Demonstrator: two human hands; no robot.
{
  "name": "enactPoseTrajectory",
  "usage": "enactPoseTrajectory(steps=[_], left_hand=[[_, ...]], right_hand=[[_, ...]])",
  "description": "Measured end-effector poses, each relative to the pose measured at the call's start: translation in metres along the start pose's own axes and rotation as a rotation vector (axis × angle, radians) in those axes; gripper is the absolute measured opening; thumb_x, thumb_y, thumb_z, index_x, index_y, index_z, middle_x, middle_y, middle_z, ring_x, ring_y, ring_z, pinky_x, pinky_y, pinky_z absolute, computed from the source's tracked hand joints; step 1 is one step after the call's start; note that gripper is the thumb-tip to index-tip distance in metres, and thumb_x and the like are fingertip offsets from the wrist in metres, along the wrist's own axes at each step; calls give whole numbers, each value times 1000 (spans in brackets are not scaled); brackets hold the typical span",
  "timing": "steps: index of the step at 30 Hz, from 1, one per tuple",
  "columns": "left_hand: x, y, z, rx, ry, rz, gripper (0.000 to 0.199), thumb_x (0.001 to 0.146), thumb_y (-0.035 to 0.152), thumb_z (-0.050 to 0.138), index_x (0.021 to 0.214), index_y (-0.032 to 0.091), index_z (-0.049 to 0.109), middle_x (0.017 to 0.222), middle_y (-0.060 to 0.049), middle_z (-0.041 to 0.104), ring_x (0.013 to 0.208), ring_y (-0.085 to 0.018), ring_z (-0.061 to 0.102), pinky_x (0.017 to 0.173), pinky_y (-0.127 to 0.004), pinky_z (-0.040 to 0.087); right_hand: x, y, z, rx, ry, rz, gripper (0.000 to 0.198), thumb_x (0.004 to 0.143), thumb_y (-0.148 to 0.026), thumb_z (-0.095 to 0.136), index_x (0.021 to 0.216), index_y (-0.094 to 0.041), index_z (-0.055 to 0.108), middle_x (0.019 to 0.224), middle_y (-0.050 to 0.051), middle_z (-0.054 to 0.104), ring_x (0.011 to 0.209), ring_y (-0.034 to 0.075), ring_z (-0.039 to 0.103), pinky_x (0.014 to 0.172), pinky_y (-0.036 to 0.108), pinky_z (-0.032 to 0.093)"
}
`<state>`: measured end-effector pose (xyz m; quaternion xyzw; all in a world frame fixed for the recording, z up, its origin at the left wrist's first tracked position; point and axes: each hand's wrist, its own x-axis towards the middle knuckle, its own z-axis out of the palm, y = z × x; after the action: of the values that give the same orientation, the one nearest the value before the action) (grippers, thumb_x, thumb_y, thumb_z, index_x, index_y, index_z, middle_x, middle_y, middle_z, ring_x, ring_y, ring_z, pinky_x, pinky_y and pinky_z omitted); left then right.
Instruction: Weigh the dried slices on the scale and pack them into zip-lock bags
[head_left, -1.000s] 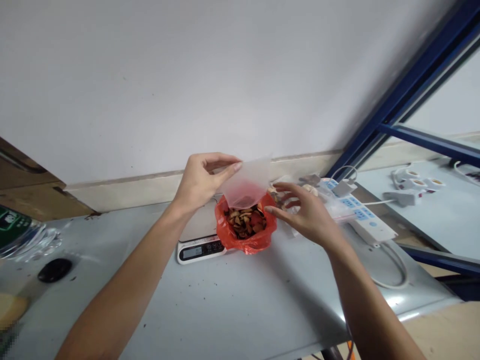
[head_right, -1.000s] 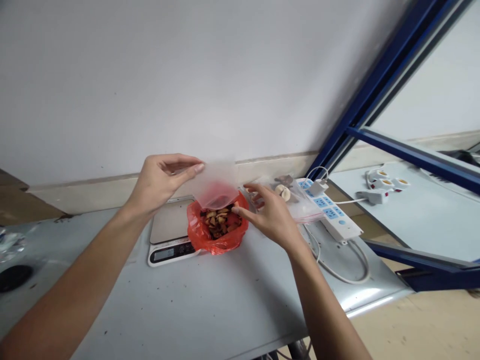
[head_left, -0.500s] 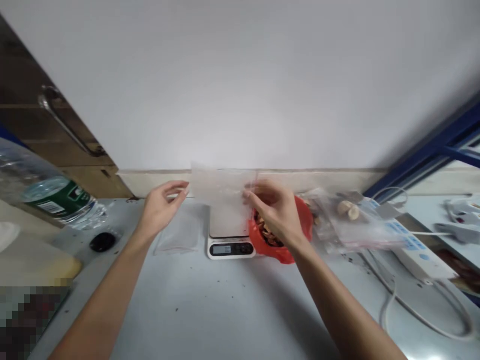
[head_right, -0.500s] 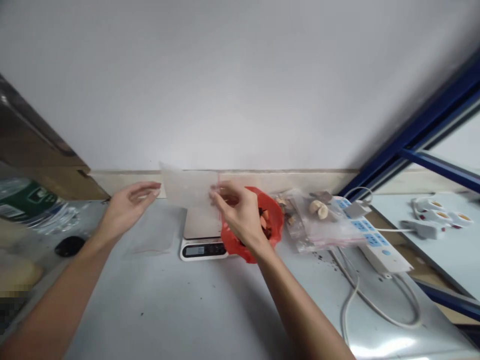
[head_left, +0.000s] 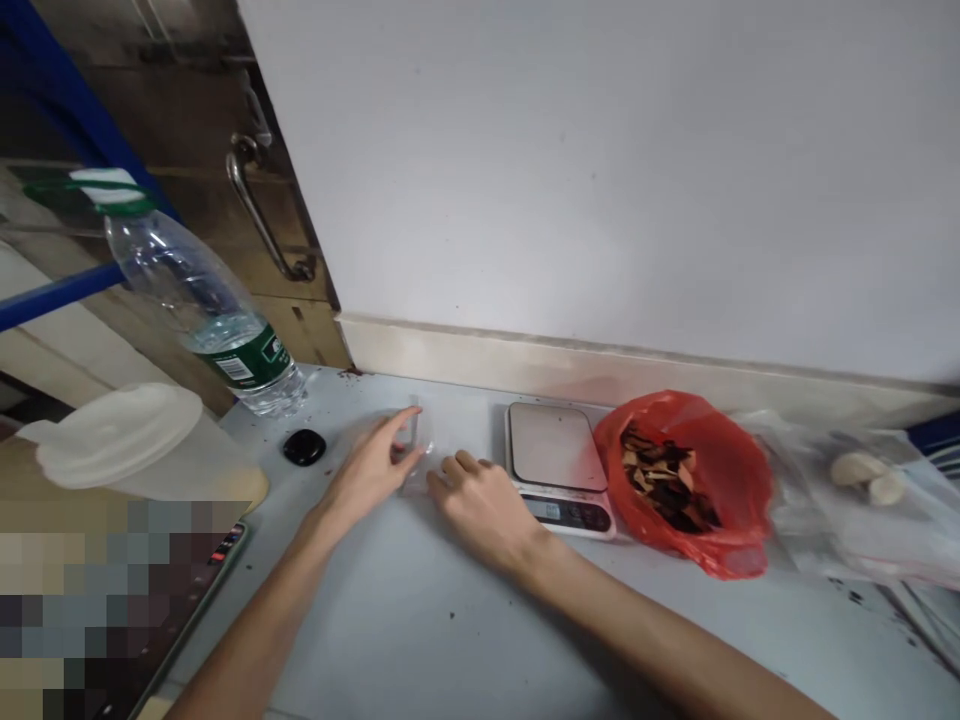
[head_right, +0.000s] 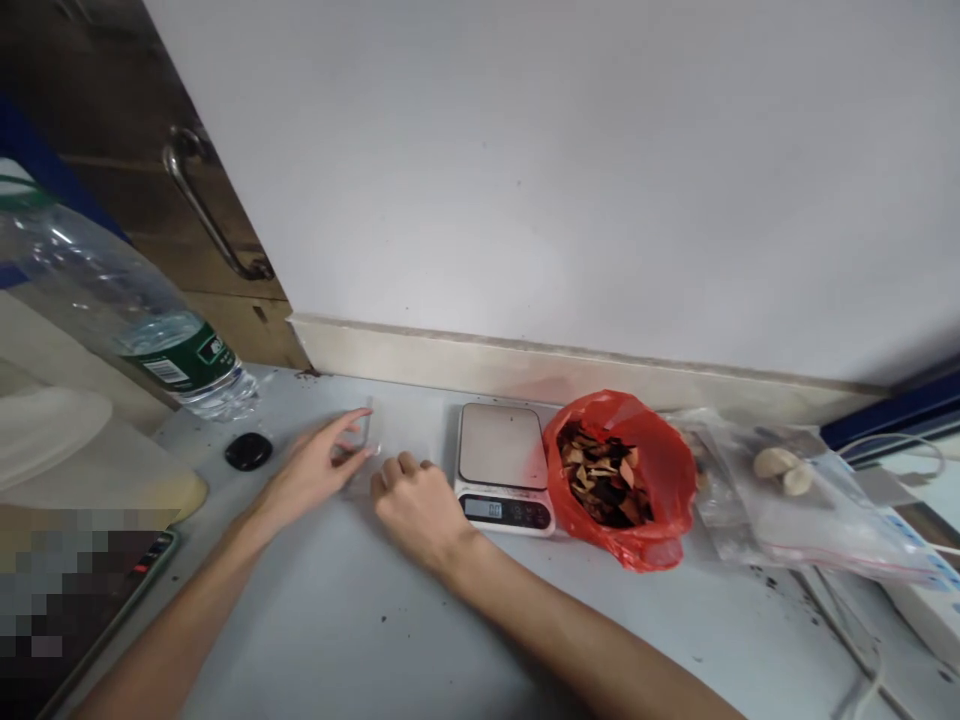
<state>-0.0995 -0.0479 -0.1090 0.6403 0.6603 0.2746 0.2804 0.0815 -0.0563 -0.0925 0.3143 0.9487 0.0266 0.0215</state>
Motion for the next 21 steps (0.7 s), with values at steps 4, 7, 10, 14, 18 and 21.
enactPoseTrajectory(steps=[4, 7, 10, 14, 18, 21], left_hand=[[12, 8, 3, 403, -185, 263, 63, 83, 6, 50, 139, 30, 65, 158, -7, 48, 139, -29, 48, 116, -47, 44], [20, 17, 5, 609, -286, 320, 66, 85, 3, 47, 143, 30, 62, 155, -7, 53, 139, -32, 47, 114, -53, 44], [22, 22, 8, 653, -286, 316, 68, 84, 2, 48, 145, 29, 60, 152, -10, 57, 135, -35, 51, 110, -58, 45], [11, 22, 8, 688, -238, 315, 71, 83, -1, 43, 146, 26, 58, 161, -11, 47, 143, -36, 47, 111, -58, 45], [-34, 6, -8, 553, 116, 425, 50, 98, 15, 36, 139, 22, 63, 142, -10, 66, 128, -26, 63, 105, -40, 54], [-83, -8, -27, 522, 478, 375, 35, 100, 25, 47, 126, 30, 69, 109, -1, 79, 97, -21, 74, 90, -32, 60]], right_hand=[[-2, 1, 9, 26, -51, -1, 27, 102, -10, 51, 120, -10, 71, 105, 15, 74, 97, 25, 70, 74, 35, 62], [-5, 3, 12, 54, -40, 2, 29, 103, -11, 51, 125, -10, 69, 109, 16, 73, 102, 26, 70, 80, 36, 62], [-13, 4, 11, 131, -29, -7, 28, 102, -17, 55, 125, -11, 70, 114, 16, 73, 109, 27, 69, 88, 39, 62], [-36, 11, 7, 304, 37, -72, 25, 99, -22, 63, 120, -13, 72, 122, 15, 72, 113, 27, 68, 97, 41, 59], [-75, 22, 6, 449, 207, -70, 31, 99, -22, 62, 128, -15, 70, 131, 16, 69, 117, 28, 67, 102, 44, 56], [-107, 32, 8, 530, 321, -3, 33, 100, -22, 58, 131, -17, 69, 131, 16, 69, 120, 27, 66, 103, 44, 56]])
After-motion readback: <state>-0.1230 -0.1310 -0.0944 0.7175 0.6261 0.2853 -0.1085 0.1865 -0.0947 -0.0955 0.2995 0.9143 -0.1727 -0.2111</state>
